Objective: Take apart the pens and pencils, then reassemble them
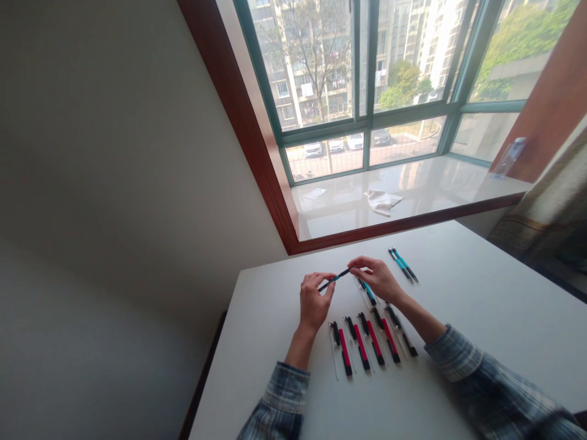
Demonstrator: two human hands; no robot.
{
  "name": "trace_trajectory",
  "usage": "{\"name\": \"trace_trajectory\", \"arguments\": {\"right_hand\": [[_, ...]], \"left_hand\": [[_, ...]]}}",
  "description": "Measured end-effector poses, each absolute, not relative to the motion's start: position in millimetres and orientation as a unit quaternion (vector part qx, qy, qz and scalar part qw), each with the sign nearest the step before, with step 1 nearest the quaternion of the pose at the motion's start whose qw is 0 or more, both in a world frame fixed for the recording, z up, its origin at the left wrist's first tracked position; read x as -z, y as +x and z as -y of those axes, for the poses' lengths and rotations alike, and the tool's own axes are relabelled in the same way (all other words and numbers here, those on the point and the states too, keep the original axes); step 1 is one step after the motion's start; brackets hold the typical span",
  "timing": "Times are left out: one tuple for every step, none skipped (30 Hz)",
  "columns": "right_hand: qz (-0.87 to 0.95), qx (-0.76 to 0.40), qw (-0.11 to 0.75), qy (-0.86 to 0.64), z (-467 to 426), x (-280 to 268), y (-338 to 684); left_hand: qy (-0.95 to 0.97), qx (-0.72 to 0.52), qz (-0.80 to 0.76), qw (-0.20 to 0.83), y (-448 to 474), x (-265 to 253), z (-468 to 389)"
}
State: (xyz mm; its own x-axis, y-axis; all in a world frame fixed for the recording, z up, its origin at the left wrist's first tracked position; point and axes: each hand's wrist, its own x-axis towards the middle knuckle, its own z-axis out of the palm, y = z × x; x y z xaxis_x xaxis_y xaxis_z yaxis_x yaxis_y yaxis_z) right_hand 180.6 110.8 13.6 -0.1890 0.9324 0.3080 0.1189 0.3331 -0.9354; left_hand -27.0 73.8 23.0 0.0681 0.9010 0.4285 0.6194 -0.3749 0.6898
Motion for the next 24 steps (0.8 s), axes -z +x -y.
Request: {"name": "trace_trajectory", "arguments": {"right_hand": [[0.651, -0.418, 0.494, -0.398, -111.2, -13.2, 181.0], [0.650, -0.423, 0.494, -0.394, -111.6, -12.7, 181.3], [0.648, -0.427, 0.494, -0.392, -112.1, -12.0, 181.6], [0.645, -0.431, 0.494, -0.392, -112.6, -11.1, 181.8], [0.642, -0.435, 0.495, -0.393, -113.2, -10.3, 182.0], [0.637, -0.439, 0.496, -0.394, -113.7, -9.5, 182.2], [0.633, -0.442, 0.497, -0.396, -114.2, -8.9, 182.3], [0.631, -0.443, 0.496, -0.399, -114.4, -8.7, 182.4], [0.632, -0.441, 0.494, -0.403, -114.4, -8.7, 182.4], [0.636, -0.436, 0.490, -0.407, -114.1, -9.3, 182.4], [0.642, -0.426, 0.486, -0.413, -113.4, -10.2, 182.4], [0.649, -0.412, 0.483, -0.420, -112.4, -11.4, 182.2], [0.656, -0.396, 0.479, -0.427, -111.2, -12.9, 182.1], [0.663, -0.379, 0.476, -0.435, -109.9, -14.4, 181.9], [0.670, -0.364, 0.472, -0.443, -108.5, -15.8, 181.7], [0.674, -0.351, 0.467, -0.451, -107.3, -17.1, 181.6], [0.678, -0.342, 0.462, -0.458, -106.2, -18.0, 181.4], [0.680, -0.336, 0.459, -0.462, -105.5, -18.6, 181.3], [0.680, -0.336, 0.458, -0.463, -105.1, -18.9, 181.2], [0.678, -0.342, 0.461, -0.460, -105.0, -18.8, 181.1], [0.675, -0.356, 0.464, -0.451, -105.0, -18.6, 180.9], [0.672, -0.372, 0.467, -0.438, -105.3, -18.2, 180.7], [0.671, -0.386, 0.470, -0.424, -105.6, -17.7, 180.4], [0.673, -0.393, 0.470, -0.414, -106.0, -17.3, 180.3]], "left_hand": [[0.711, -0.425, -0.535, 0.167, -27.1, -22.7, -73.9], [0.710, -0.425, -0.536, 0.169, -27.1, -22.4, -73.9], [0.710, -0.424, -0.536, 0.171, -27.1, -22.3, -74.0], [0.710, -0.424, -0.536, 0.172, -27.1, -22.3, -74.0], [0.710, -0.425, -0.535, 0.172, -27.1, -22.3, -74.0], [0.710, -0.425, -0.535, 0.172, -27.1, -22.4, -74.0], [0.710, -0.426, -0.534, 0.172, -27.1, -22.5, -74.0], [0.710, -0.427, -0.533, 0.172, -27.2, -22.5, -74.1], [0.710, -0.427, -0.532, 0.173, -27.2, -22.5, -74.1], [0.711, -0.427, -0.531, 0.172, -27.3, -22.4, -74.2], [0.713, -0.427, -0.530, 0.171, -27.4, -22.3, -74.3], [0.714, -0.427, -0.529, 0.169, -27.5, -22.2, -74.4], [0.715, -0.426, -0.528, 0.167, -27.6, -22.2, -74.5], [0.716, -0.426, -0.528, 0.164, -27.6, -22.3, -74.5], [0.717, -0.426, -0.527, 0.161, -27.6, -22.4, -74.6], [0.718, -0.425, -0.527, 0.158, -27.6, -22.7, -74.6], [0.720, -0.424, -0.527, 0.155, -27.6, -23.0, -74.6], [0.721, -0.423, -0.528, 0.152, -27.6, -23.4, -74.6], [0.722, -0.422, -0.528, 0.151, -27.6, -23.7, -74.5], [0.722, -0.420, -0.529, 0.150, -27.6, -23.9, -74.5], [0.722, -0.420, -0.530, 0.150, -27.6, -24.0, -74.4], [0.721, -0.420, -0.531, 0.150, -27.7, -24.0, -74.4], [0.720, -0.421, -0.532, 0.149, -27.7, -24.1, -74.3], [0.718, -0.422, -0.533, 0.149, -27.7, -24.1, -74.3]]}}
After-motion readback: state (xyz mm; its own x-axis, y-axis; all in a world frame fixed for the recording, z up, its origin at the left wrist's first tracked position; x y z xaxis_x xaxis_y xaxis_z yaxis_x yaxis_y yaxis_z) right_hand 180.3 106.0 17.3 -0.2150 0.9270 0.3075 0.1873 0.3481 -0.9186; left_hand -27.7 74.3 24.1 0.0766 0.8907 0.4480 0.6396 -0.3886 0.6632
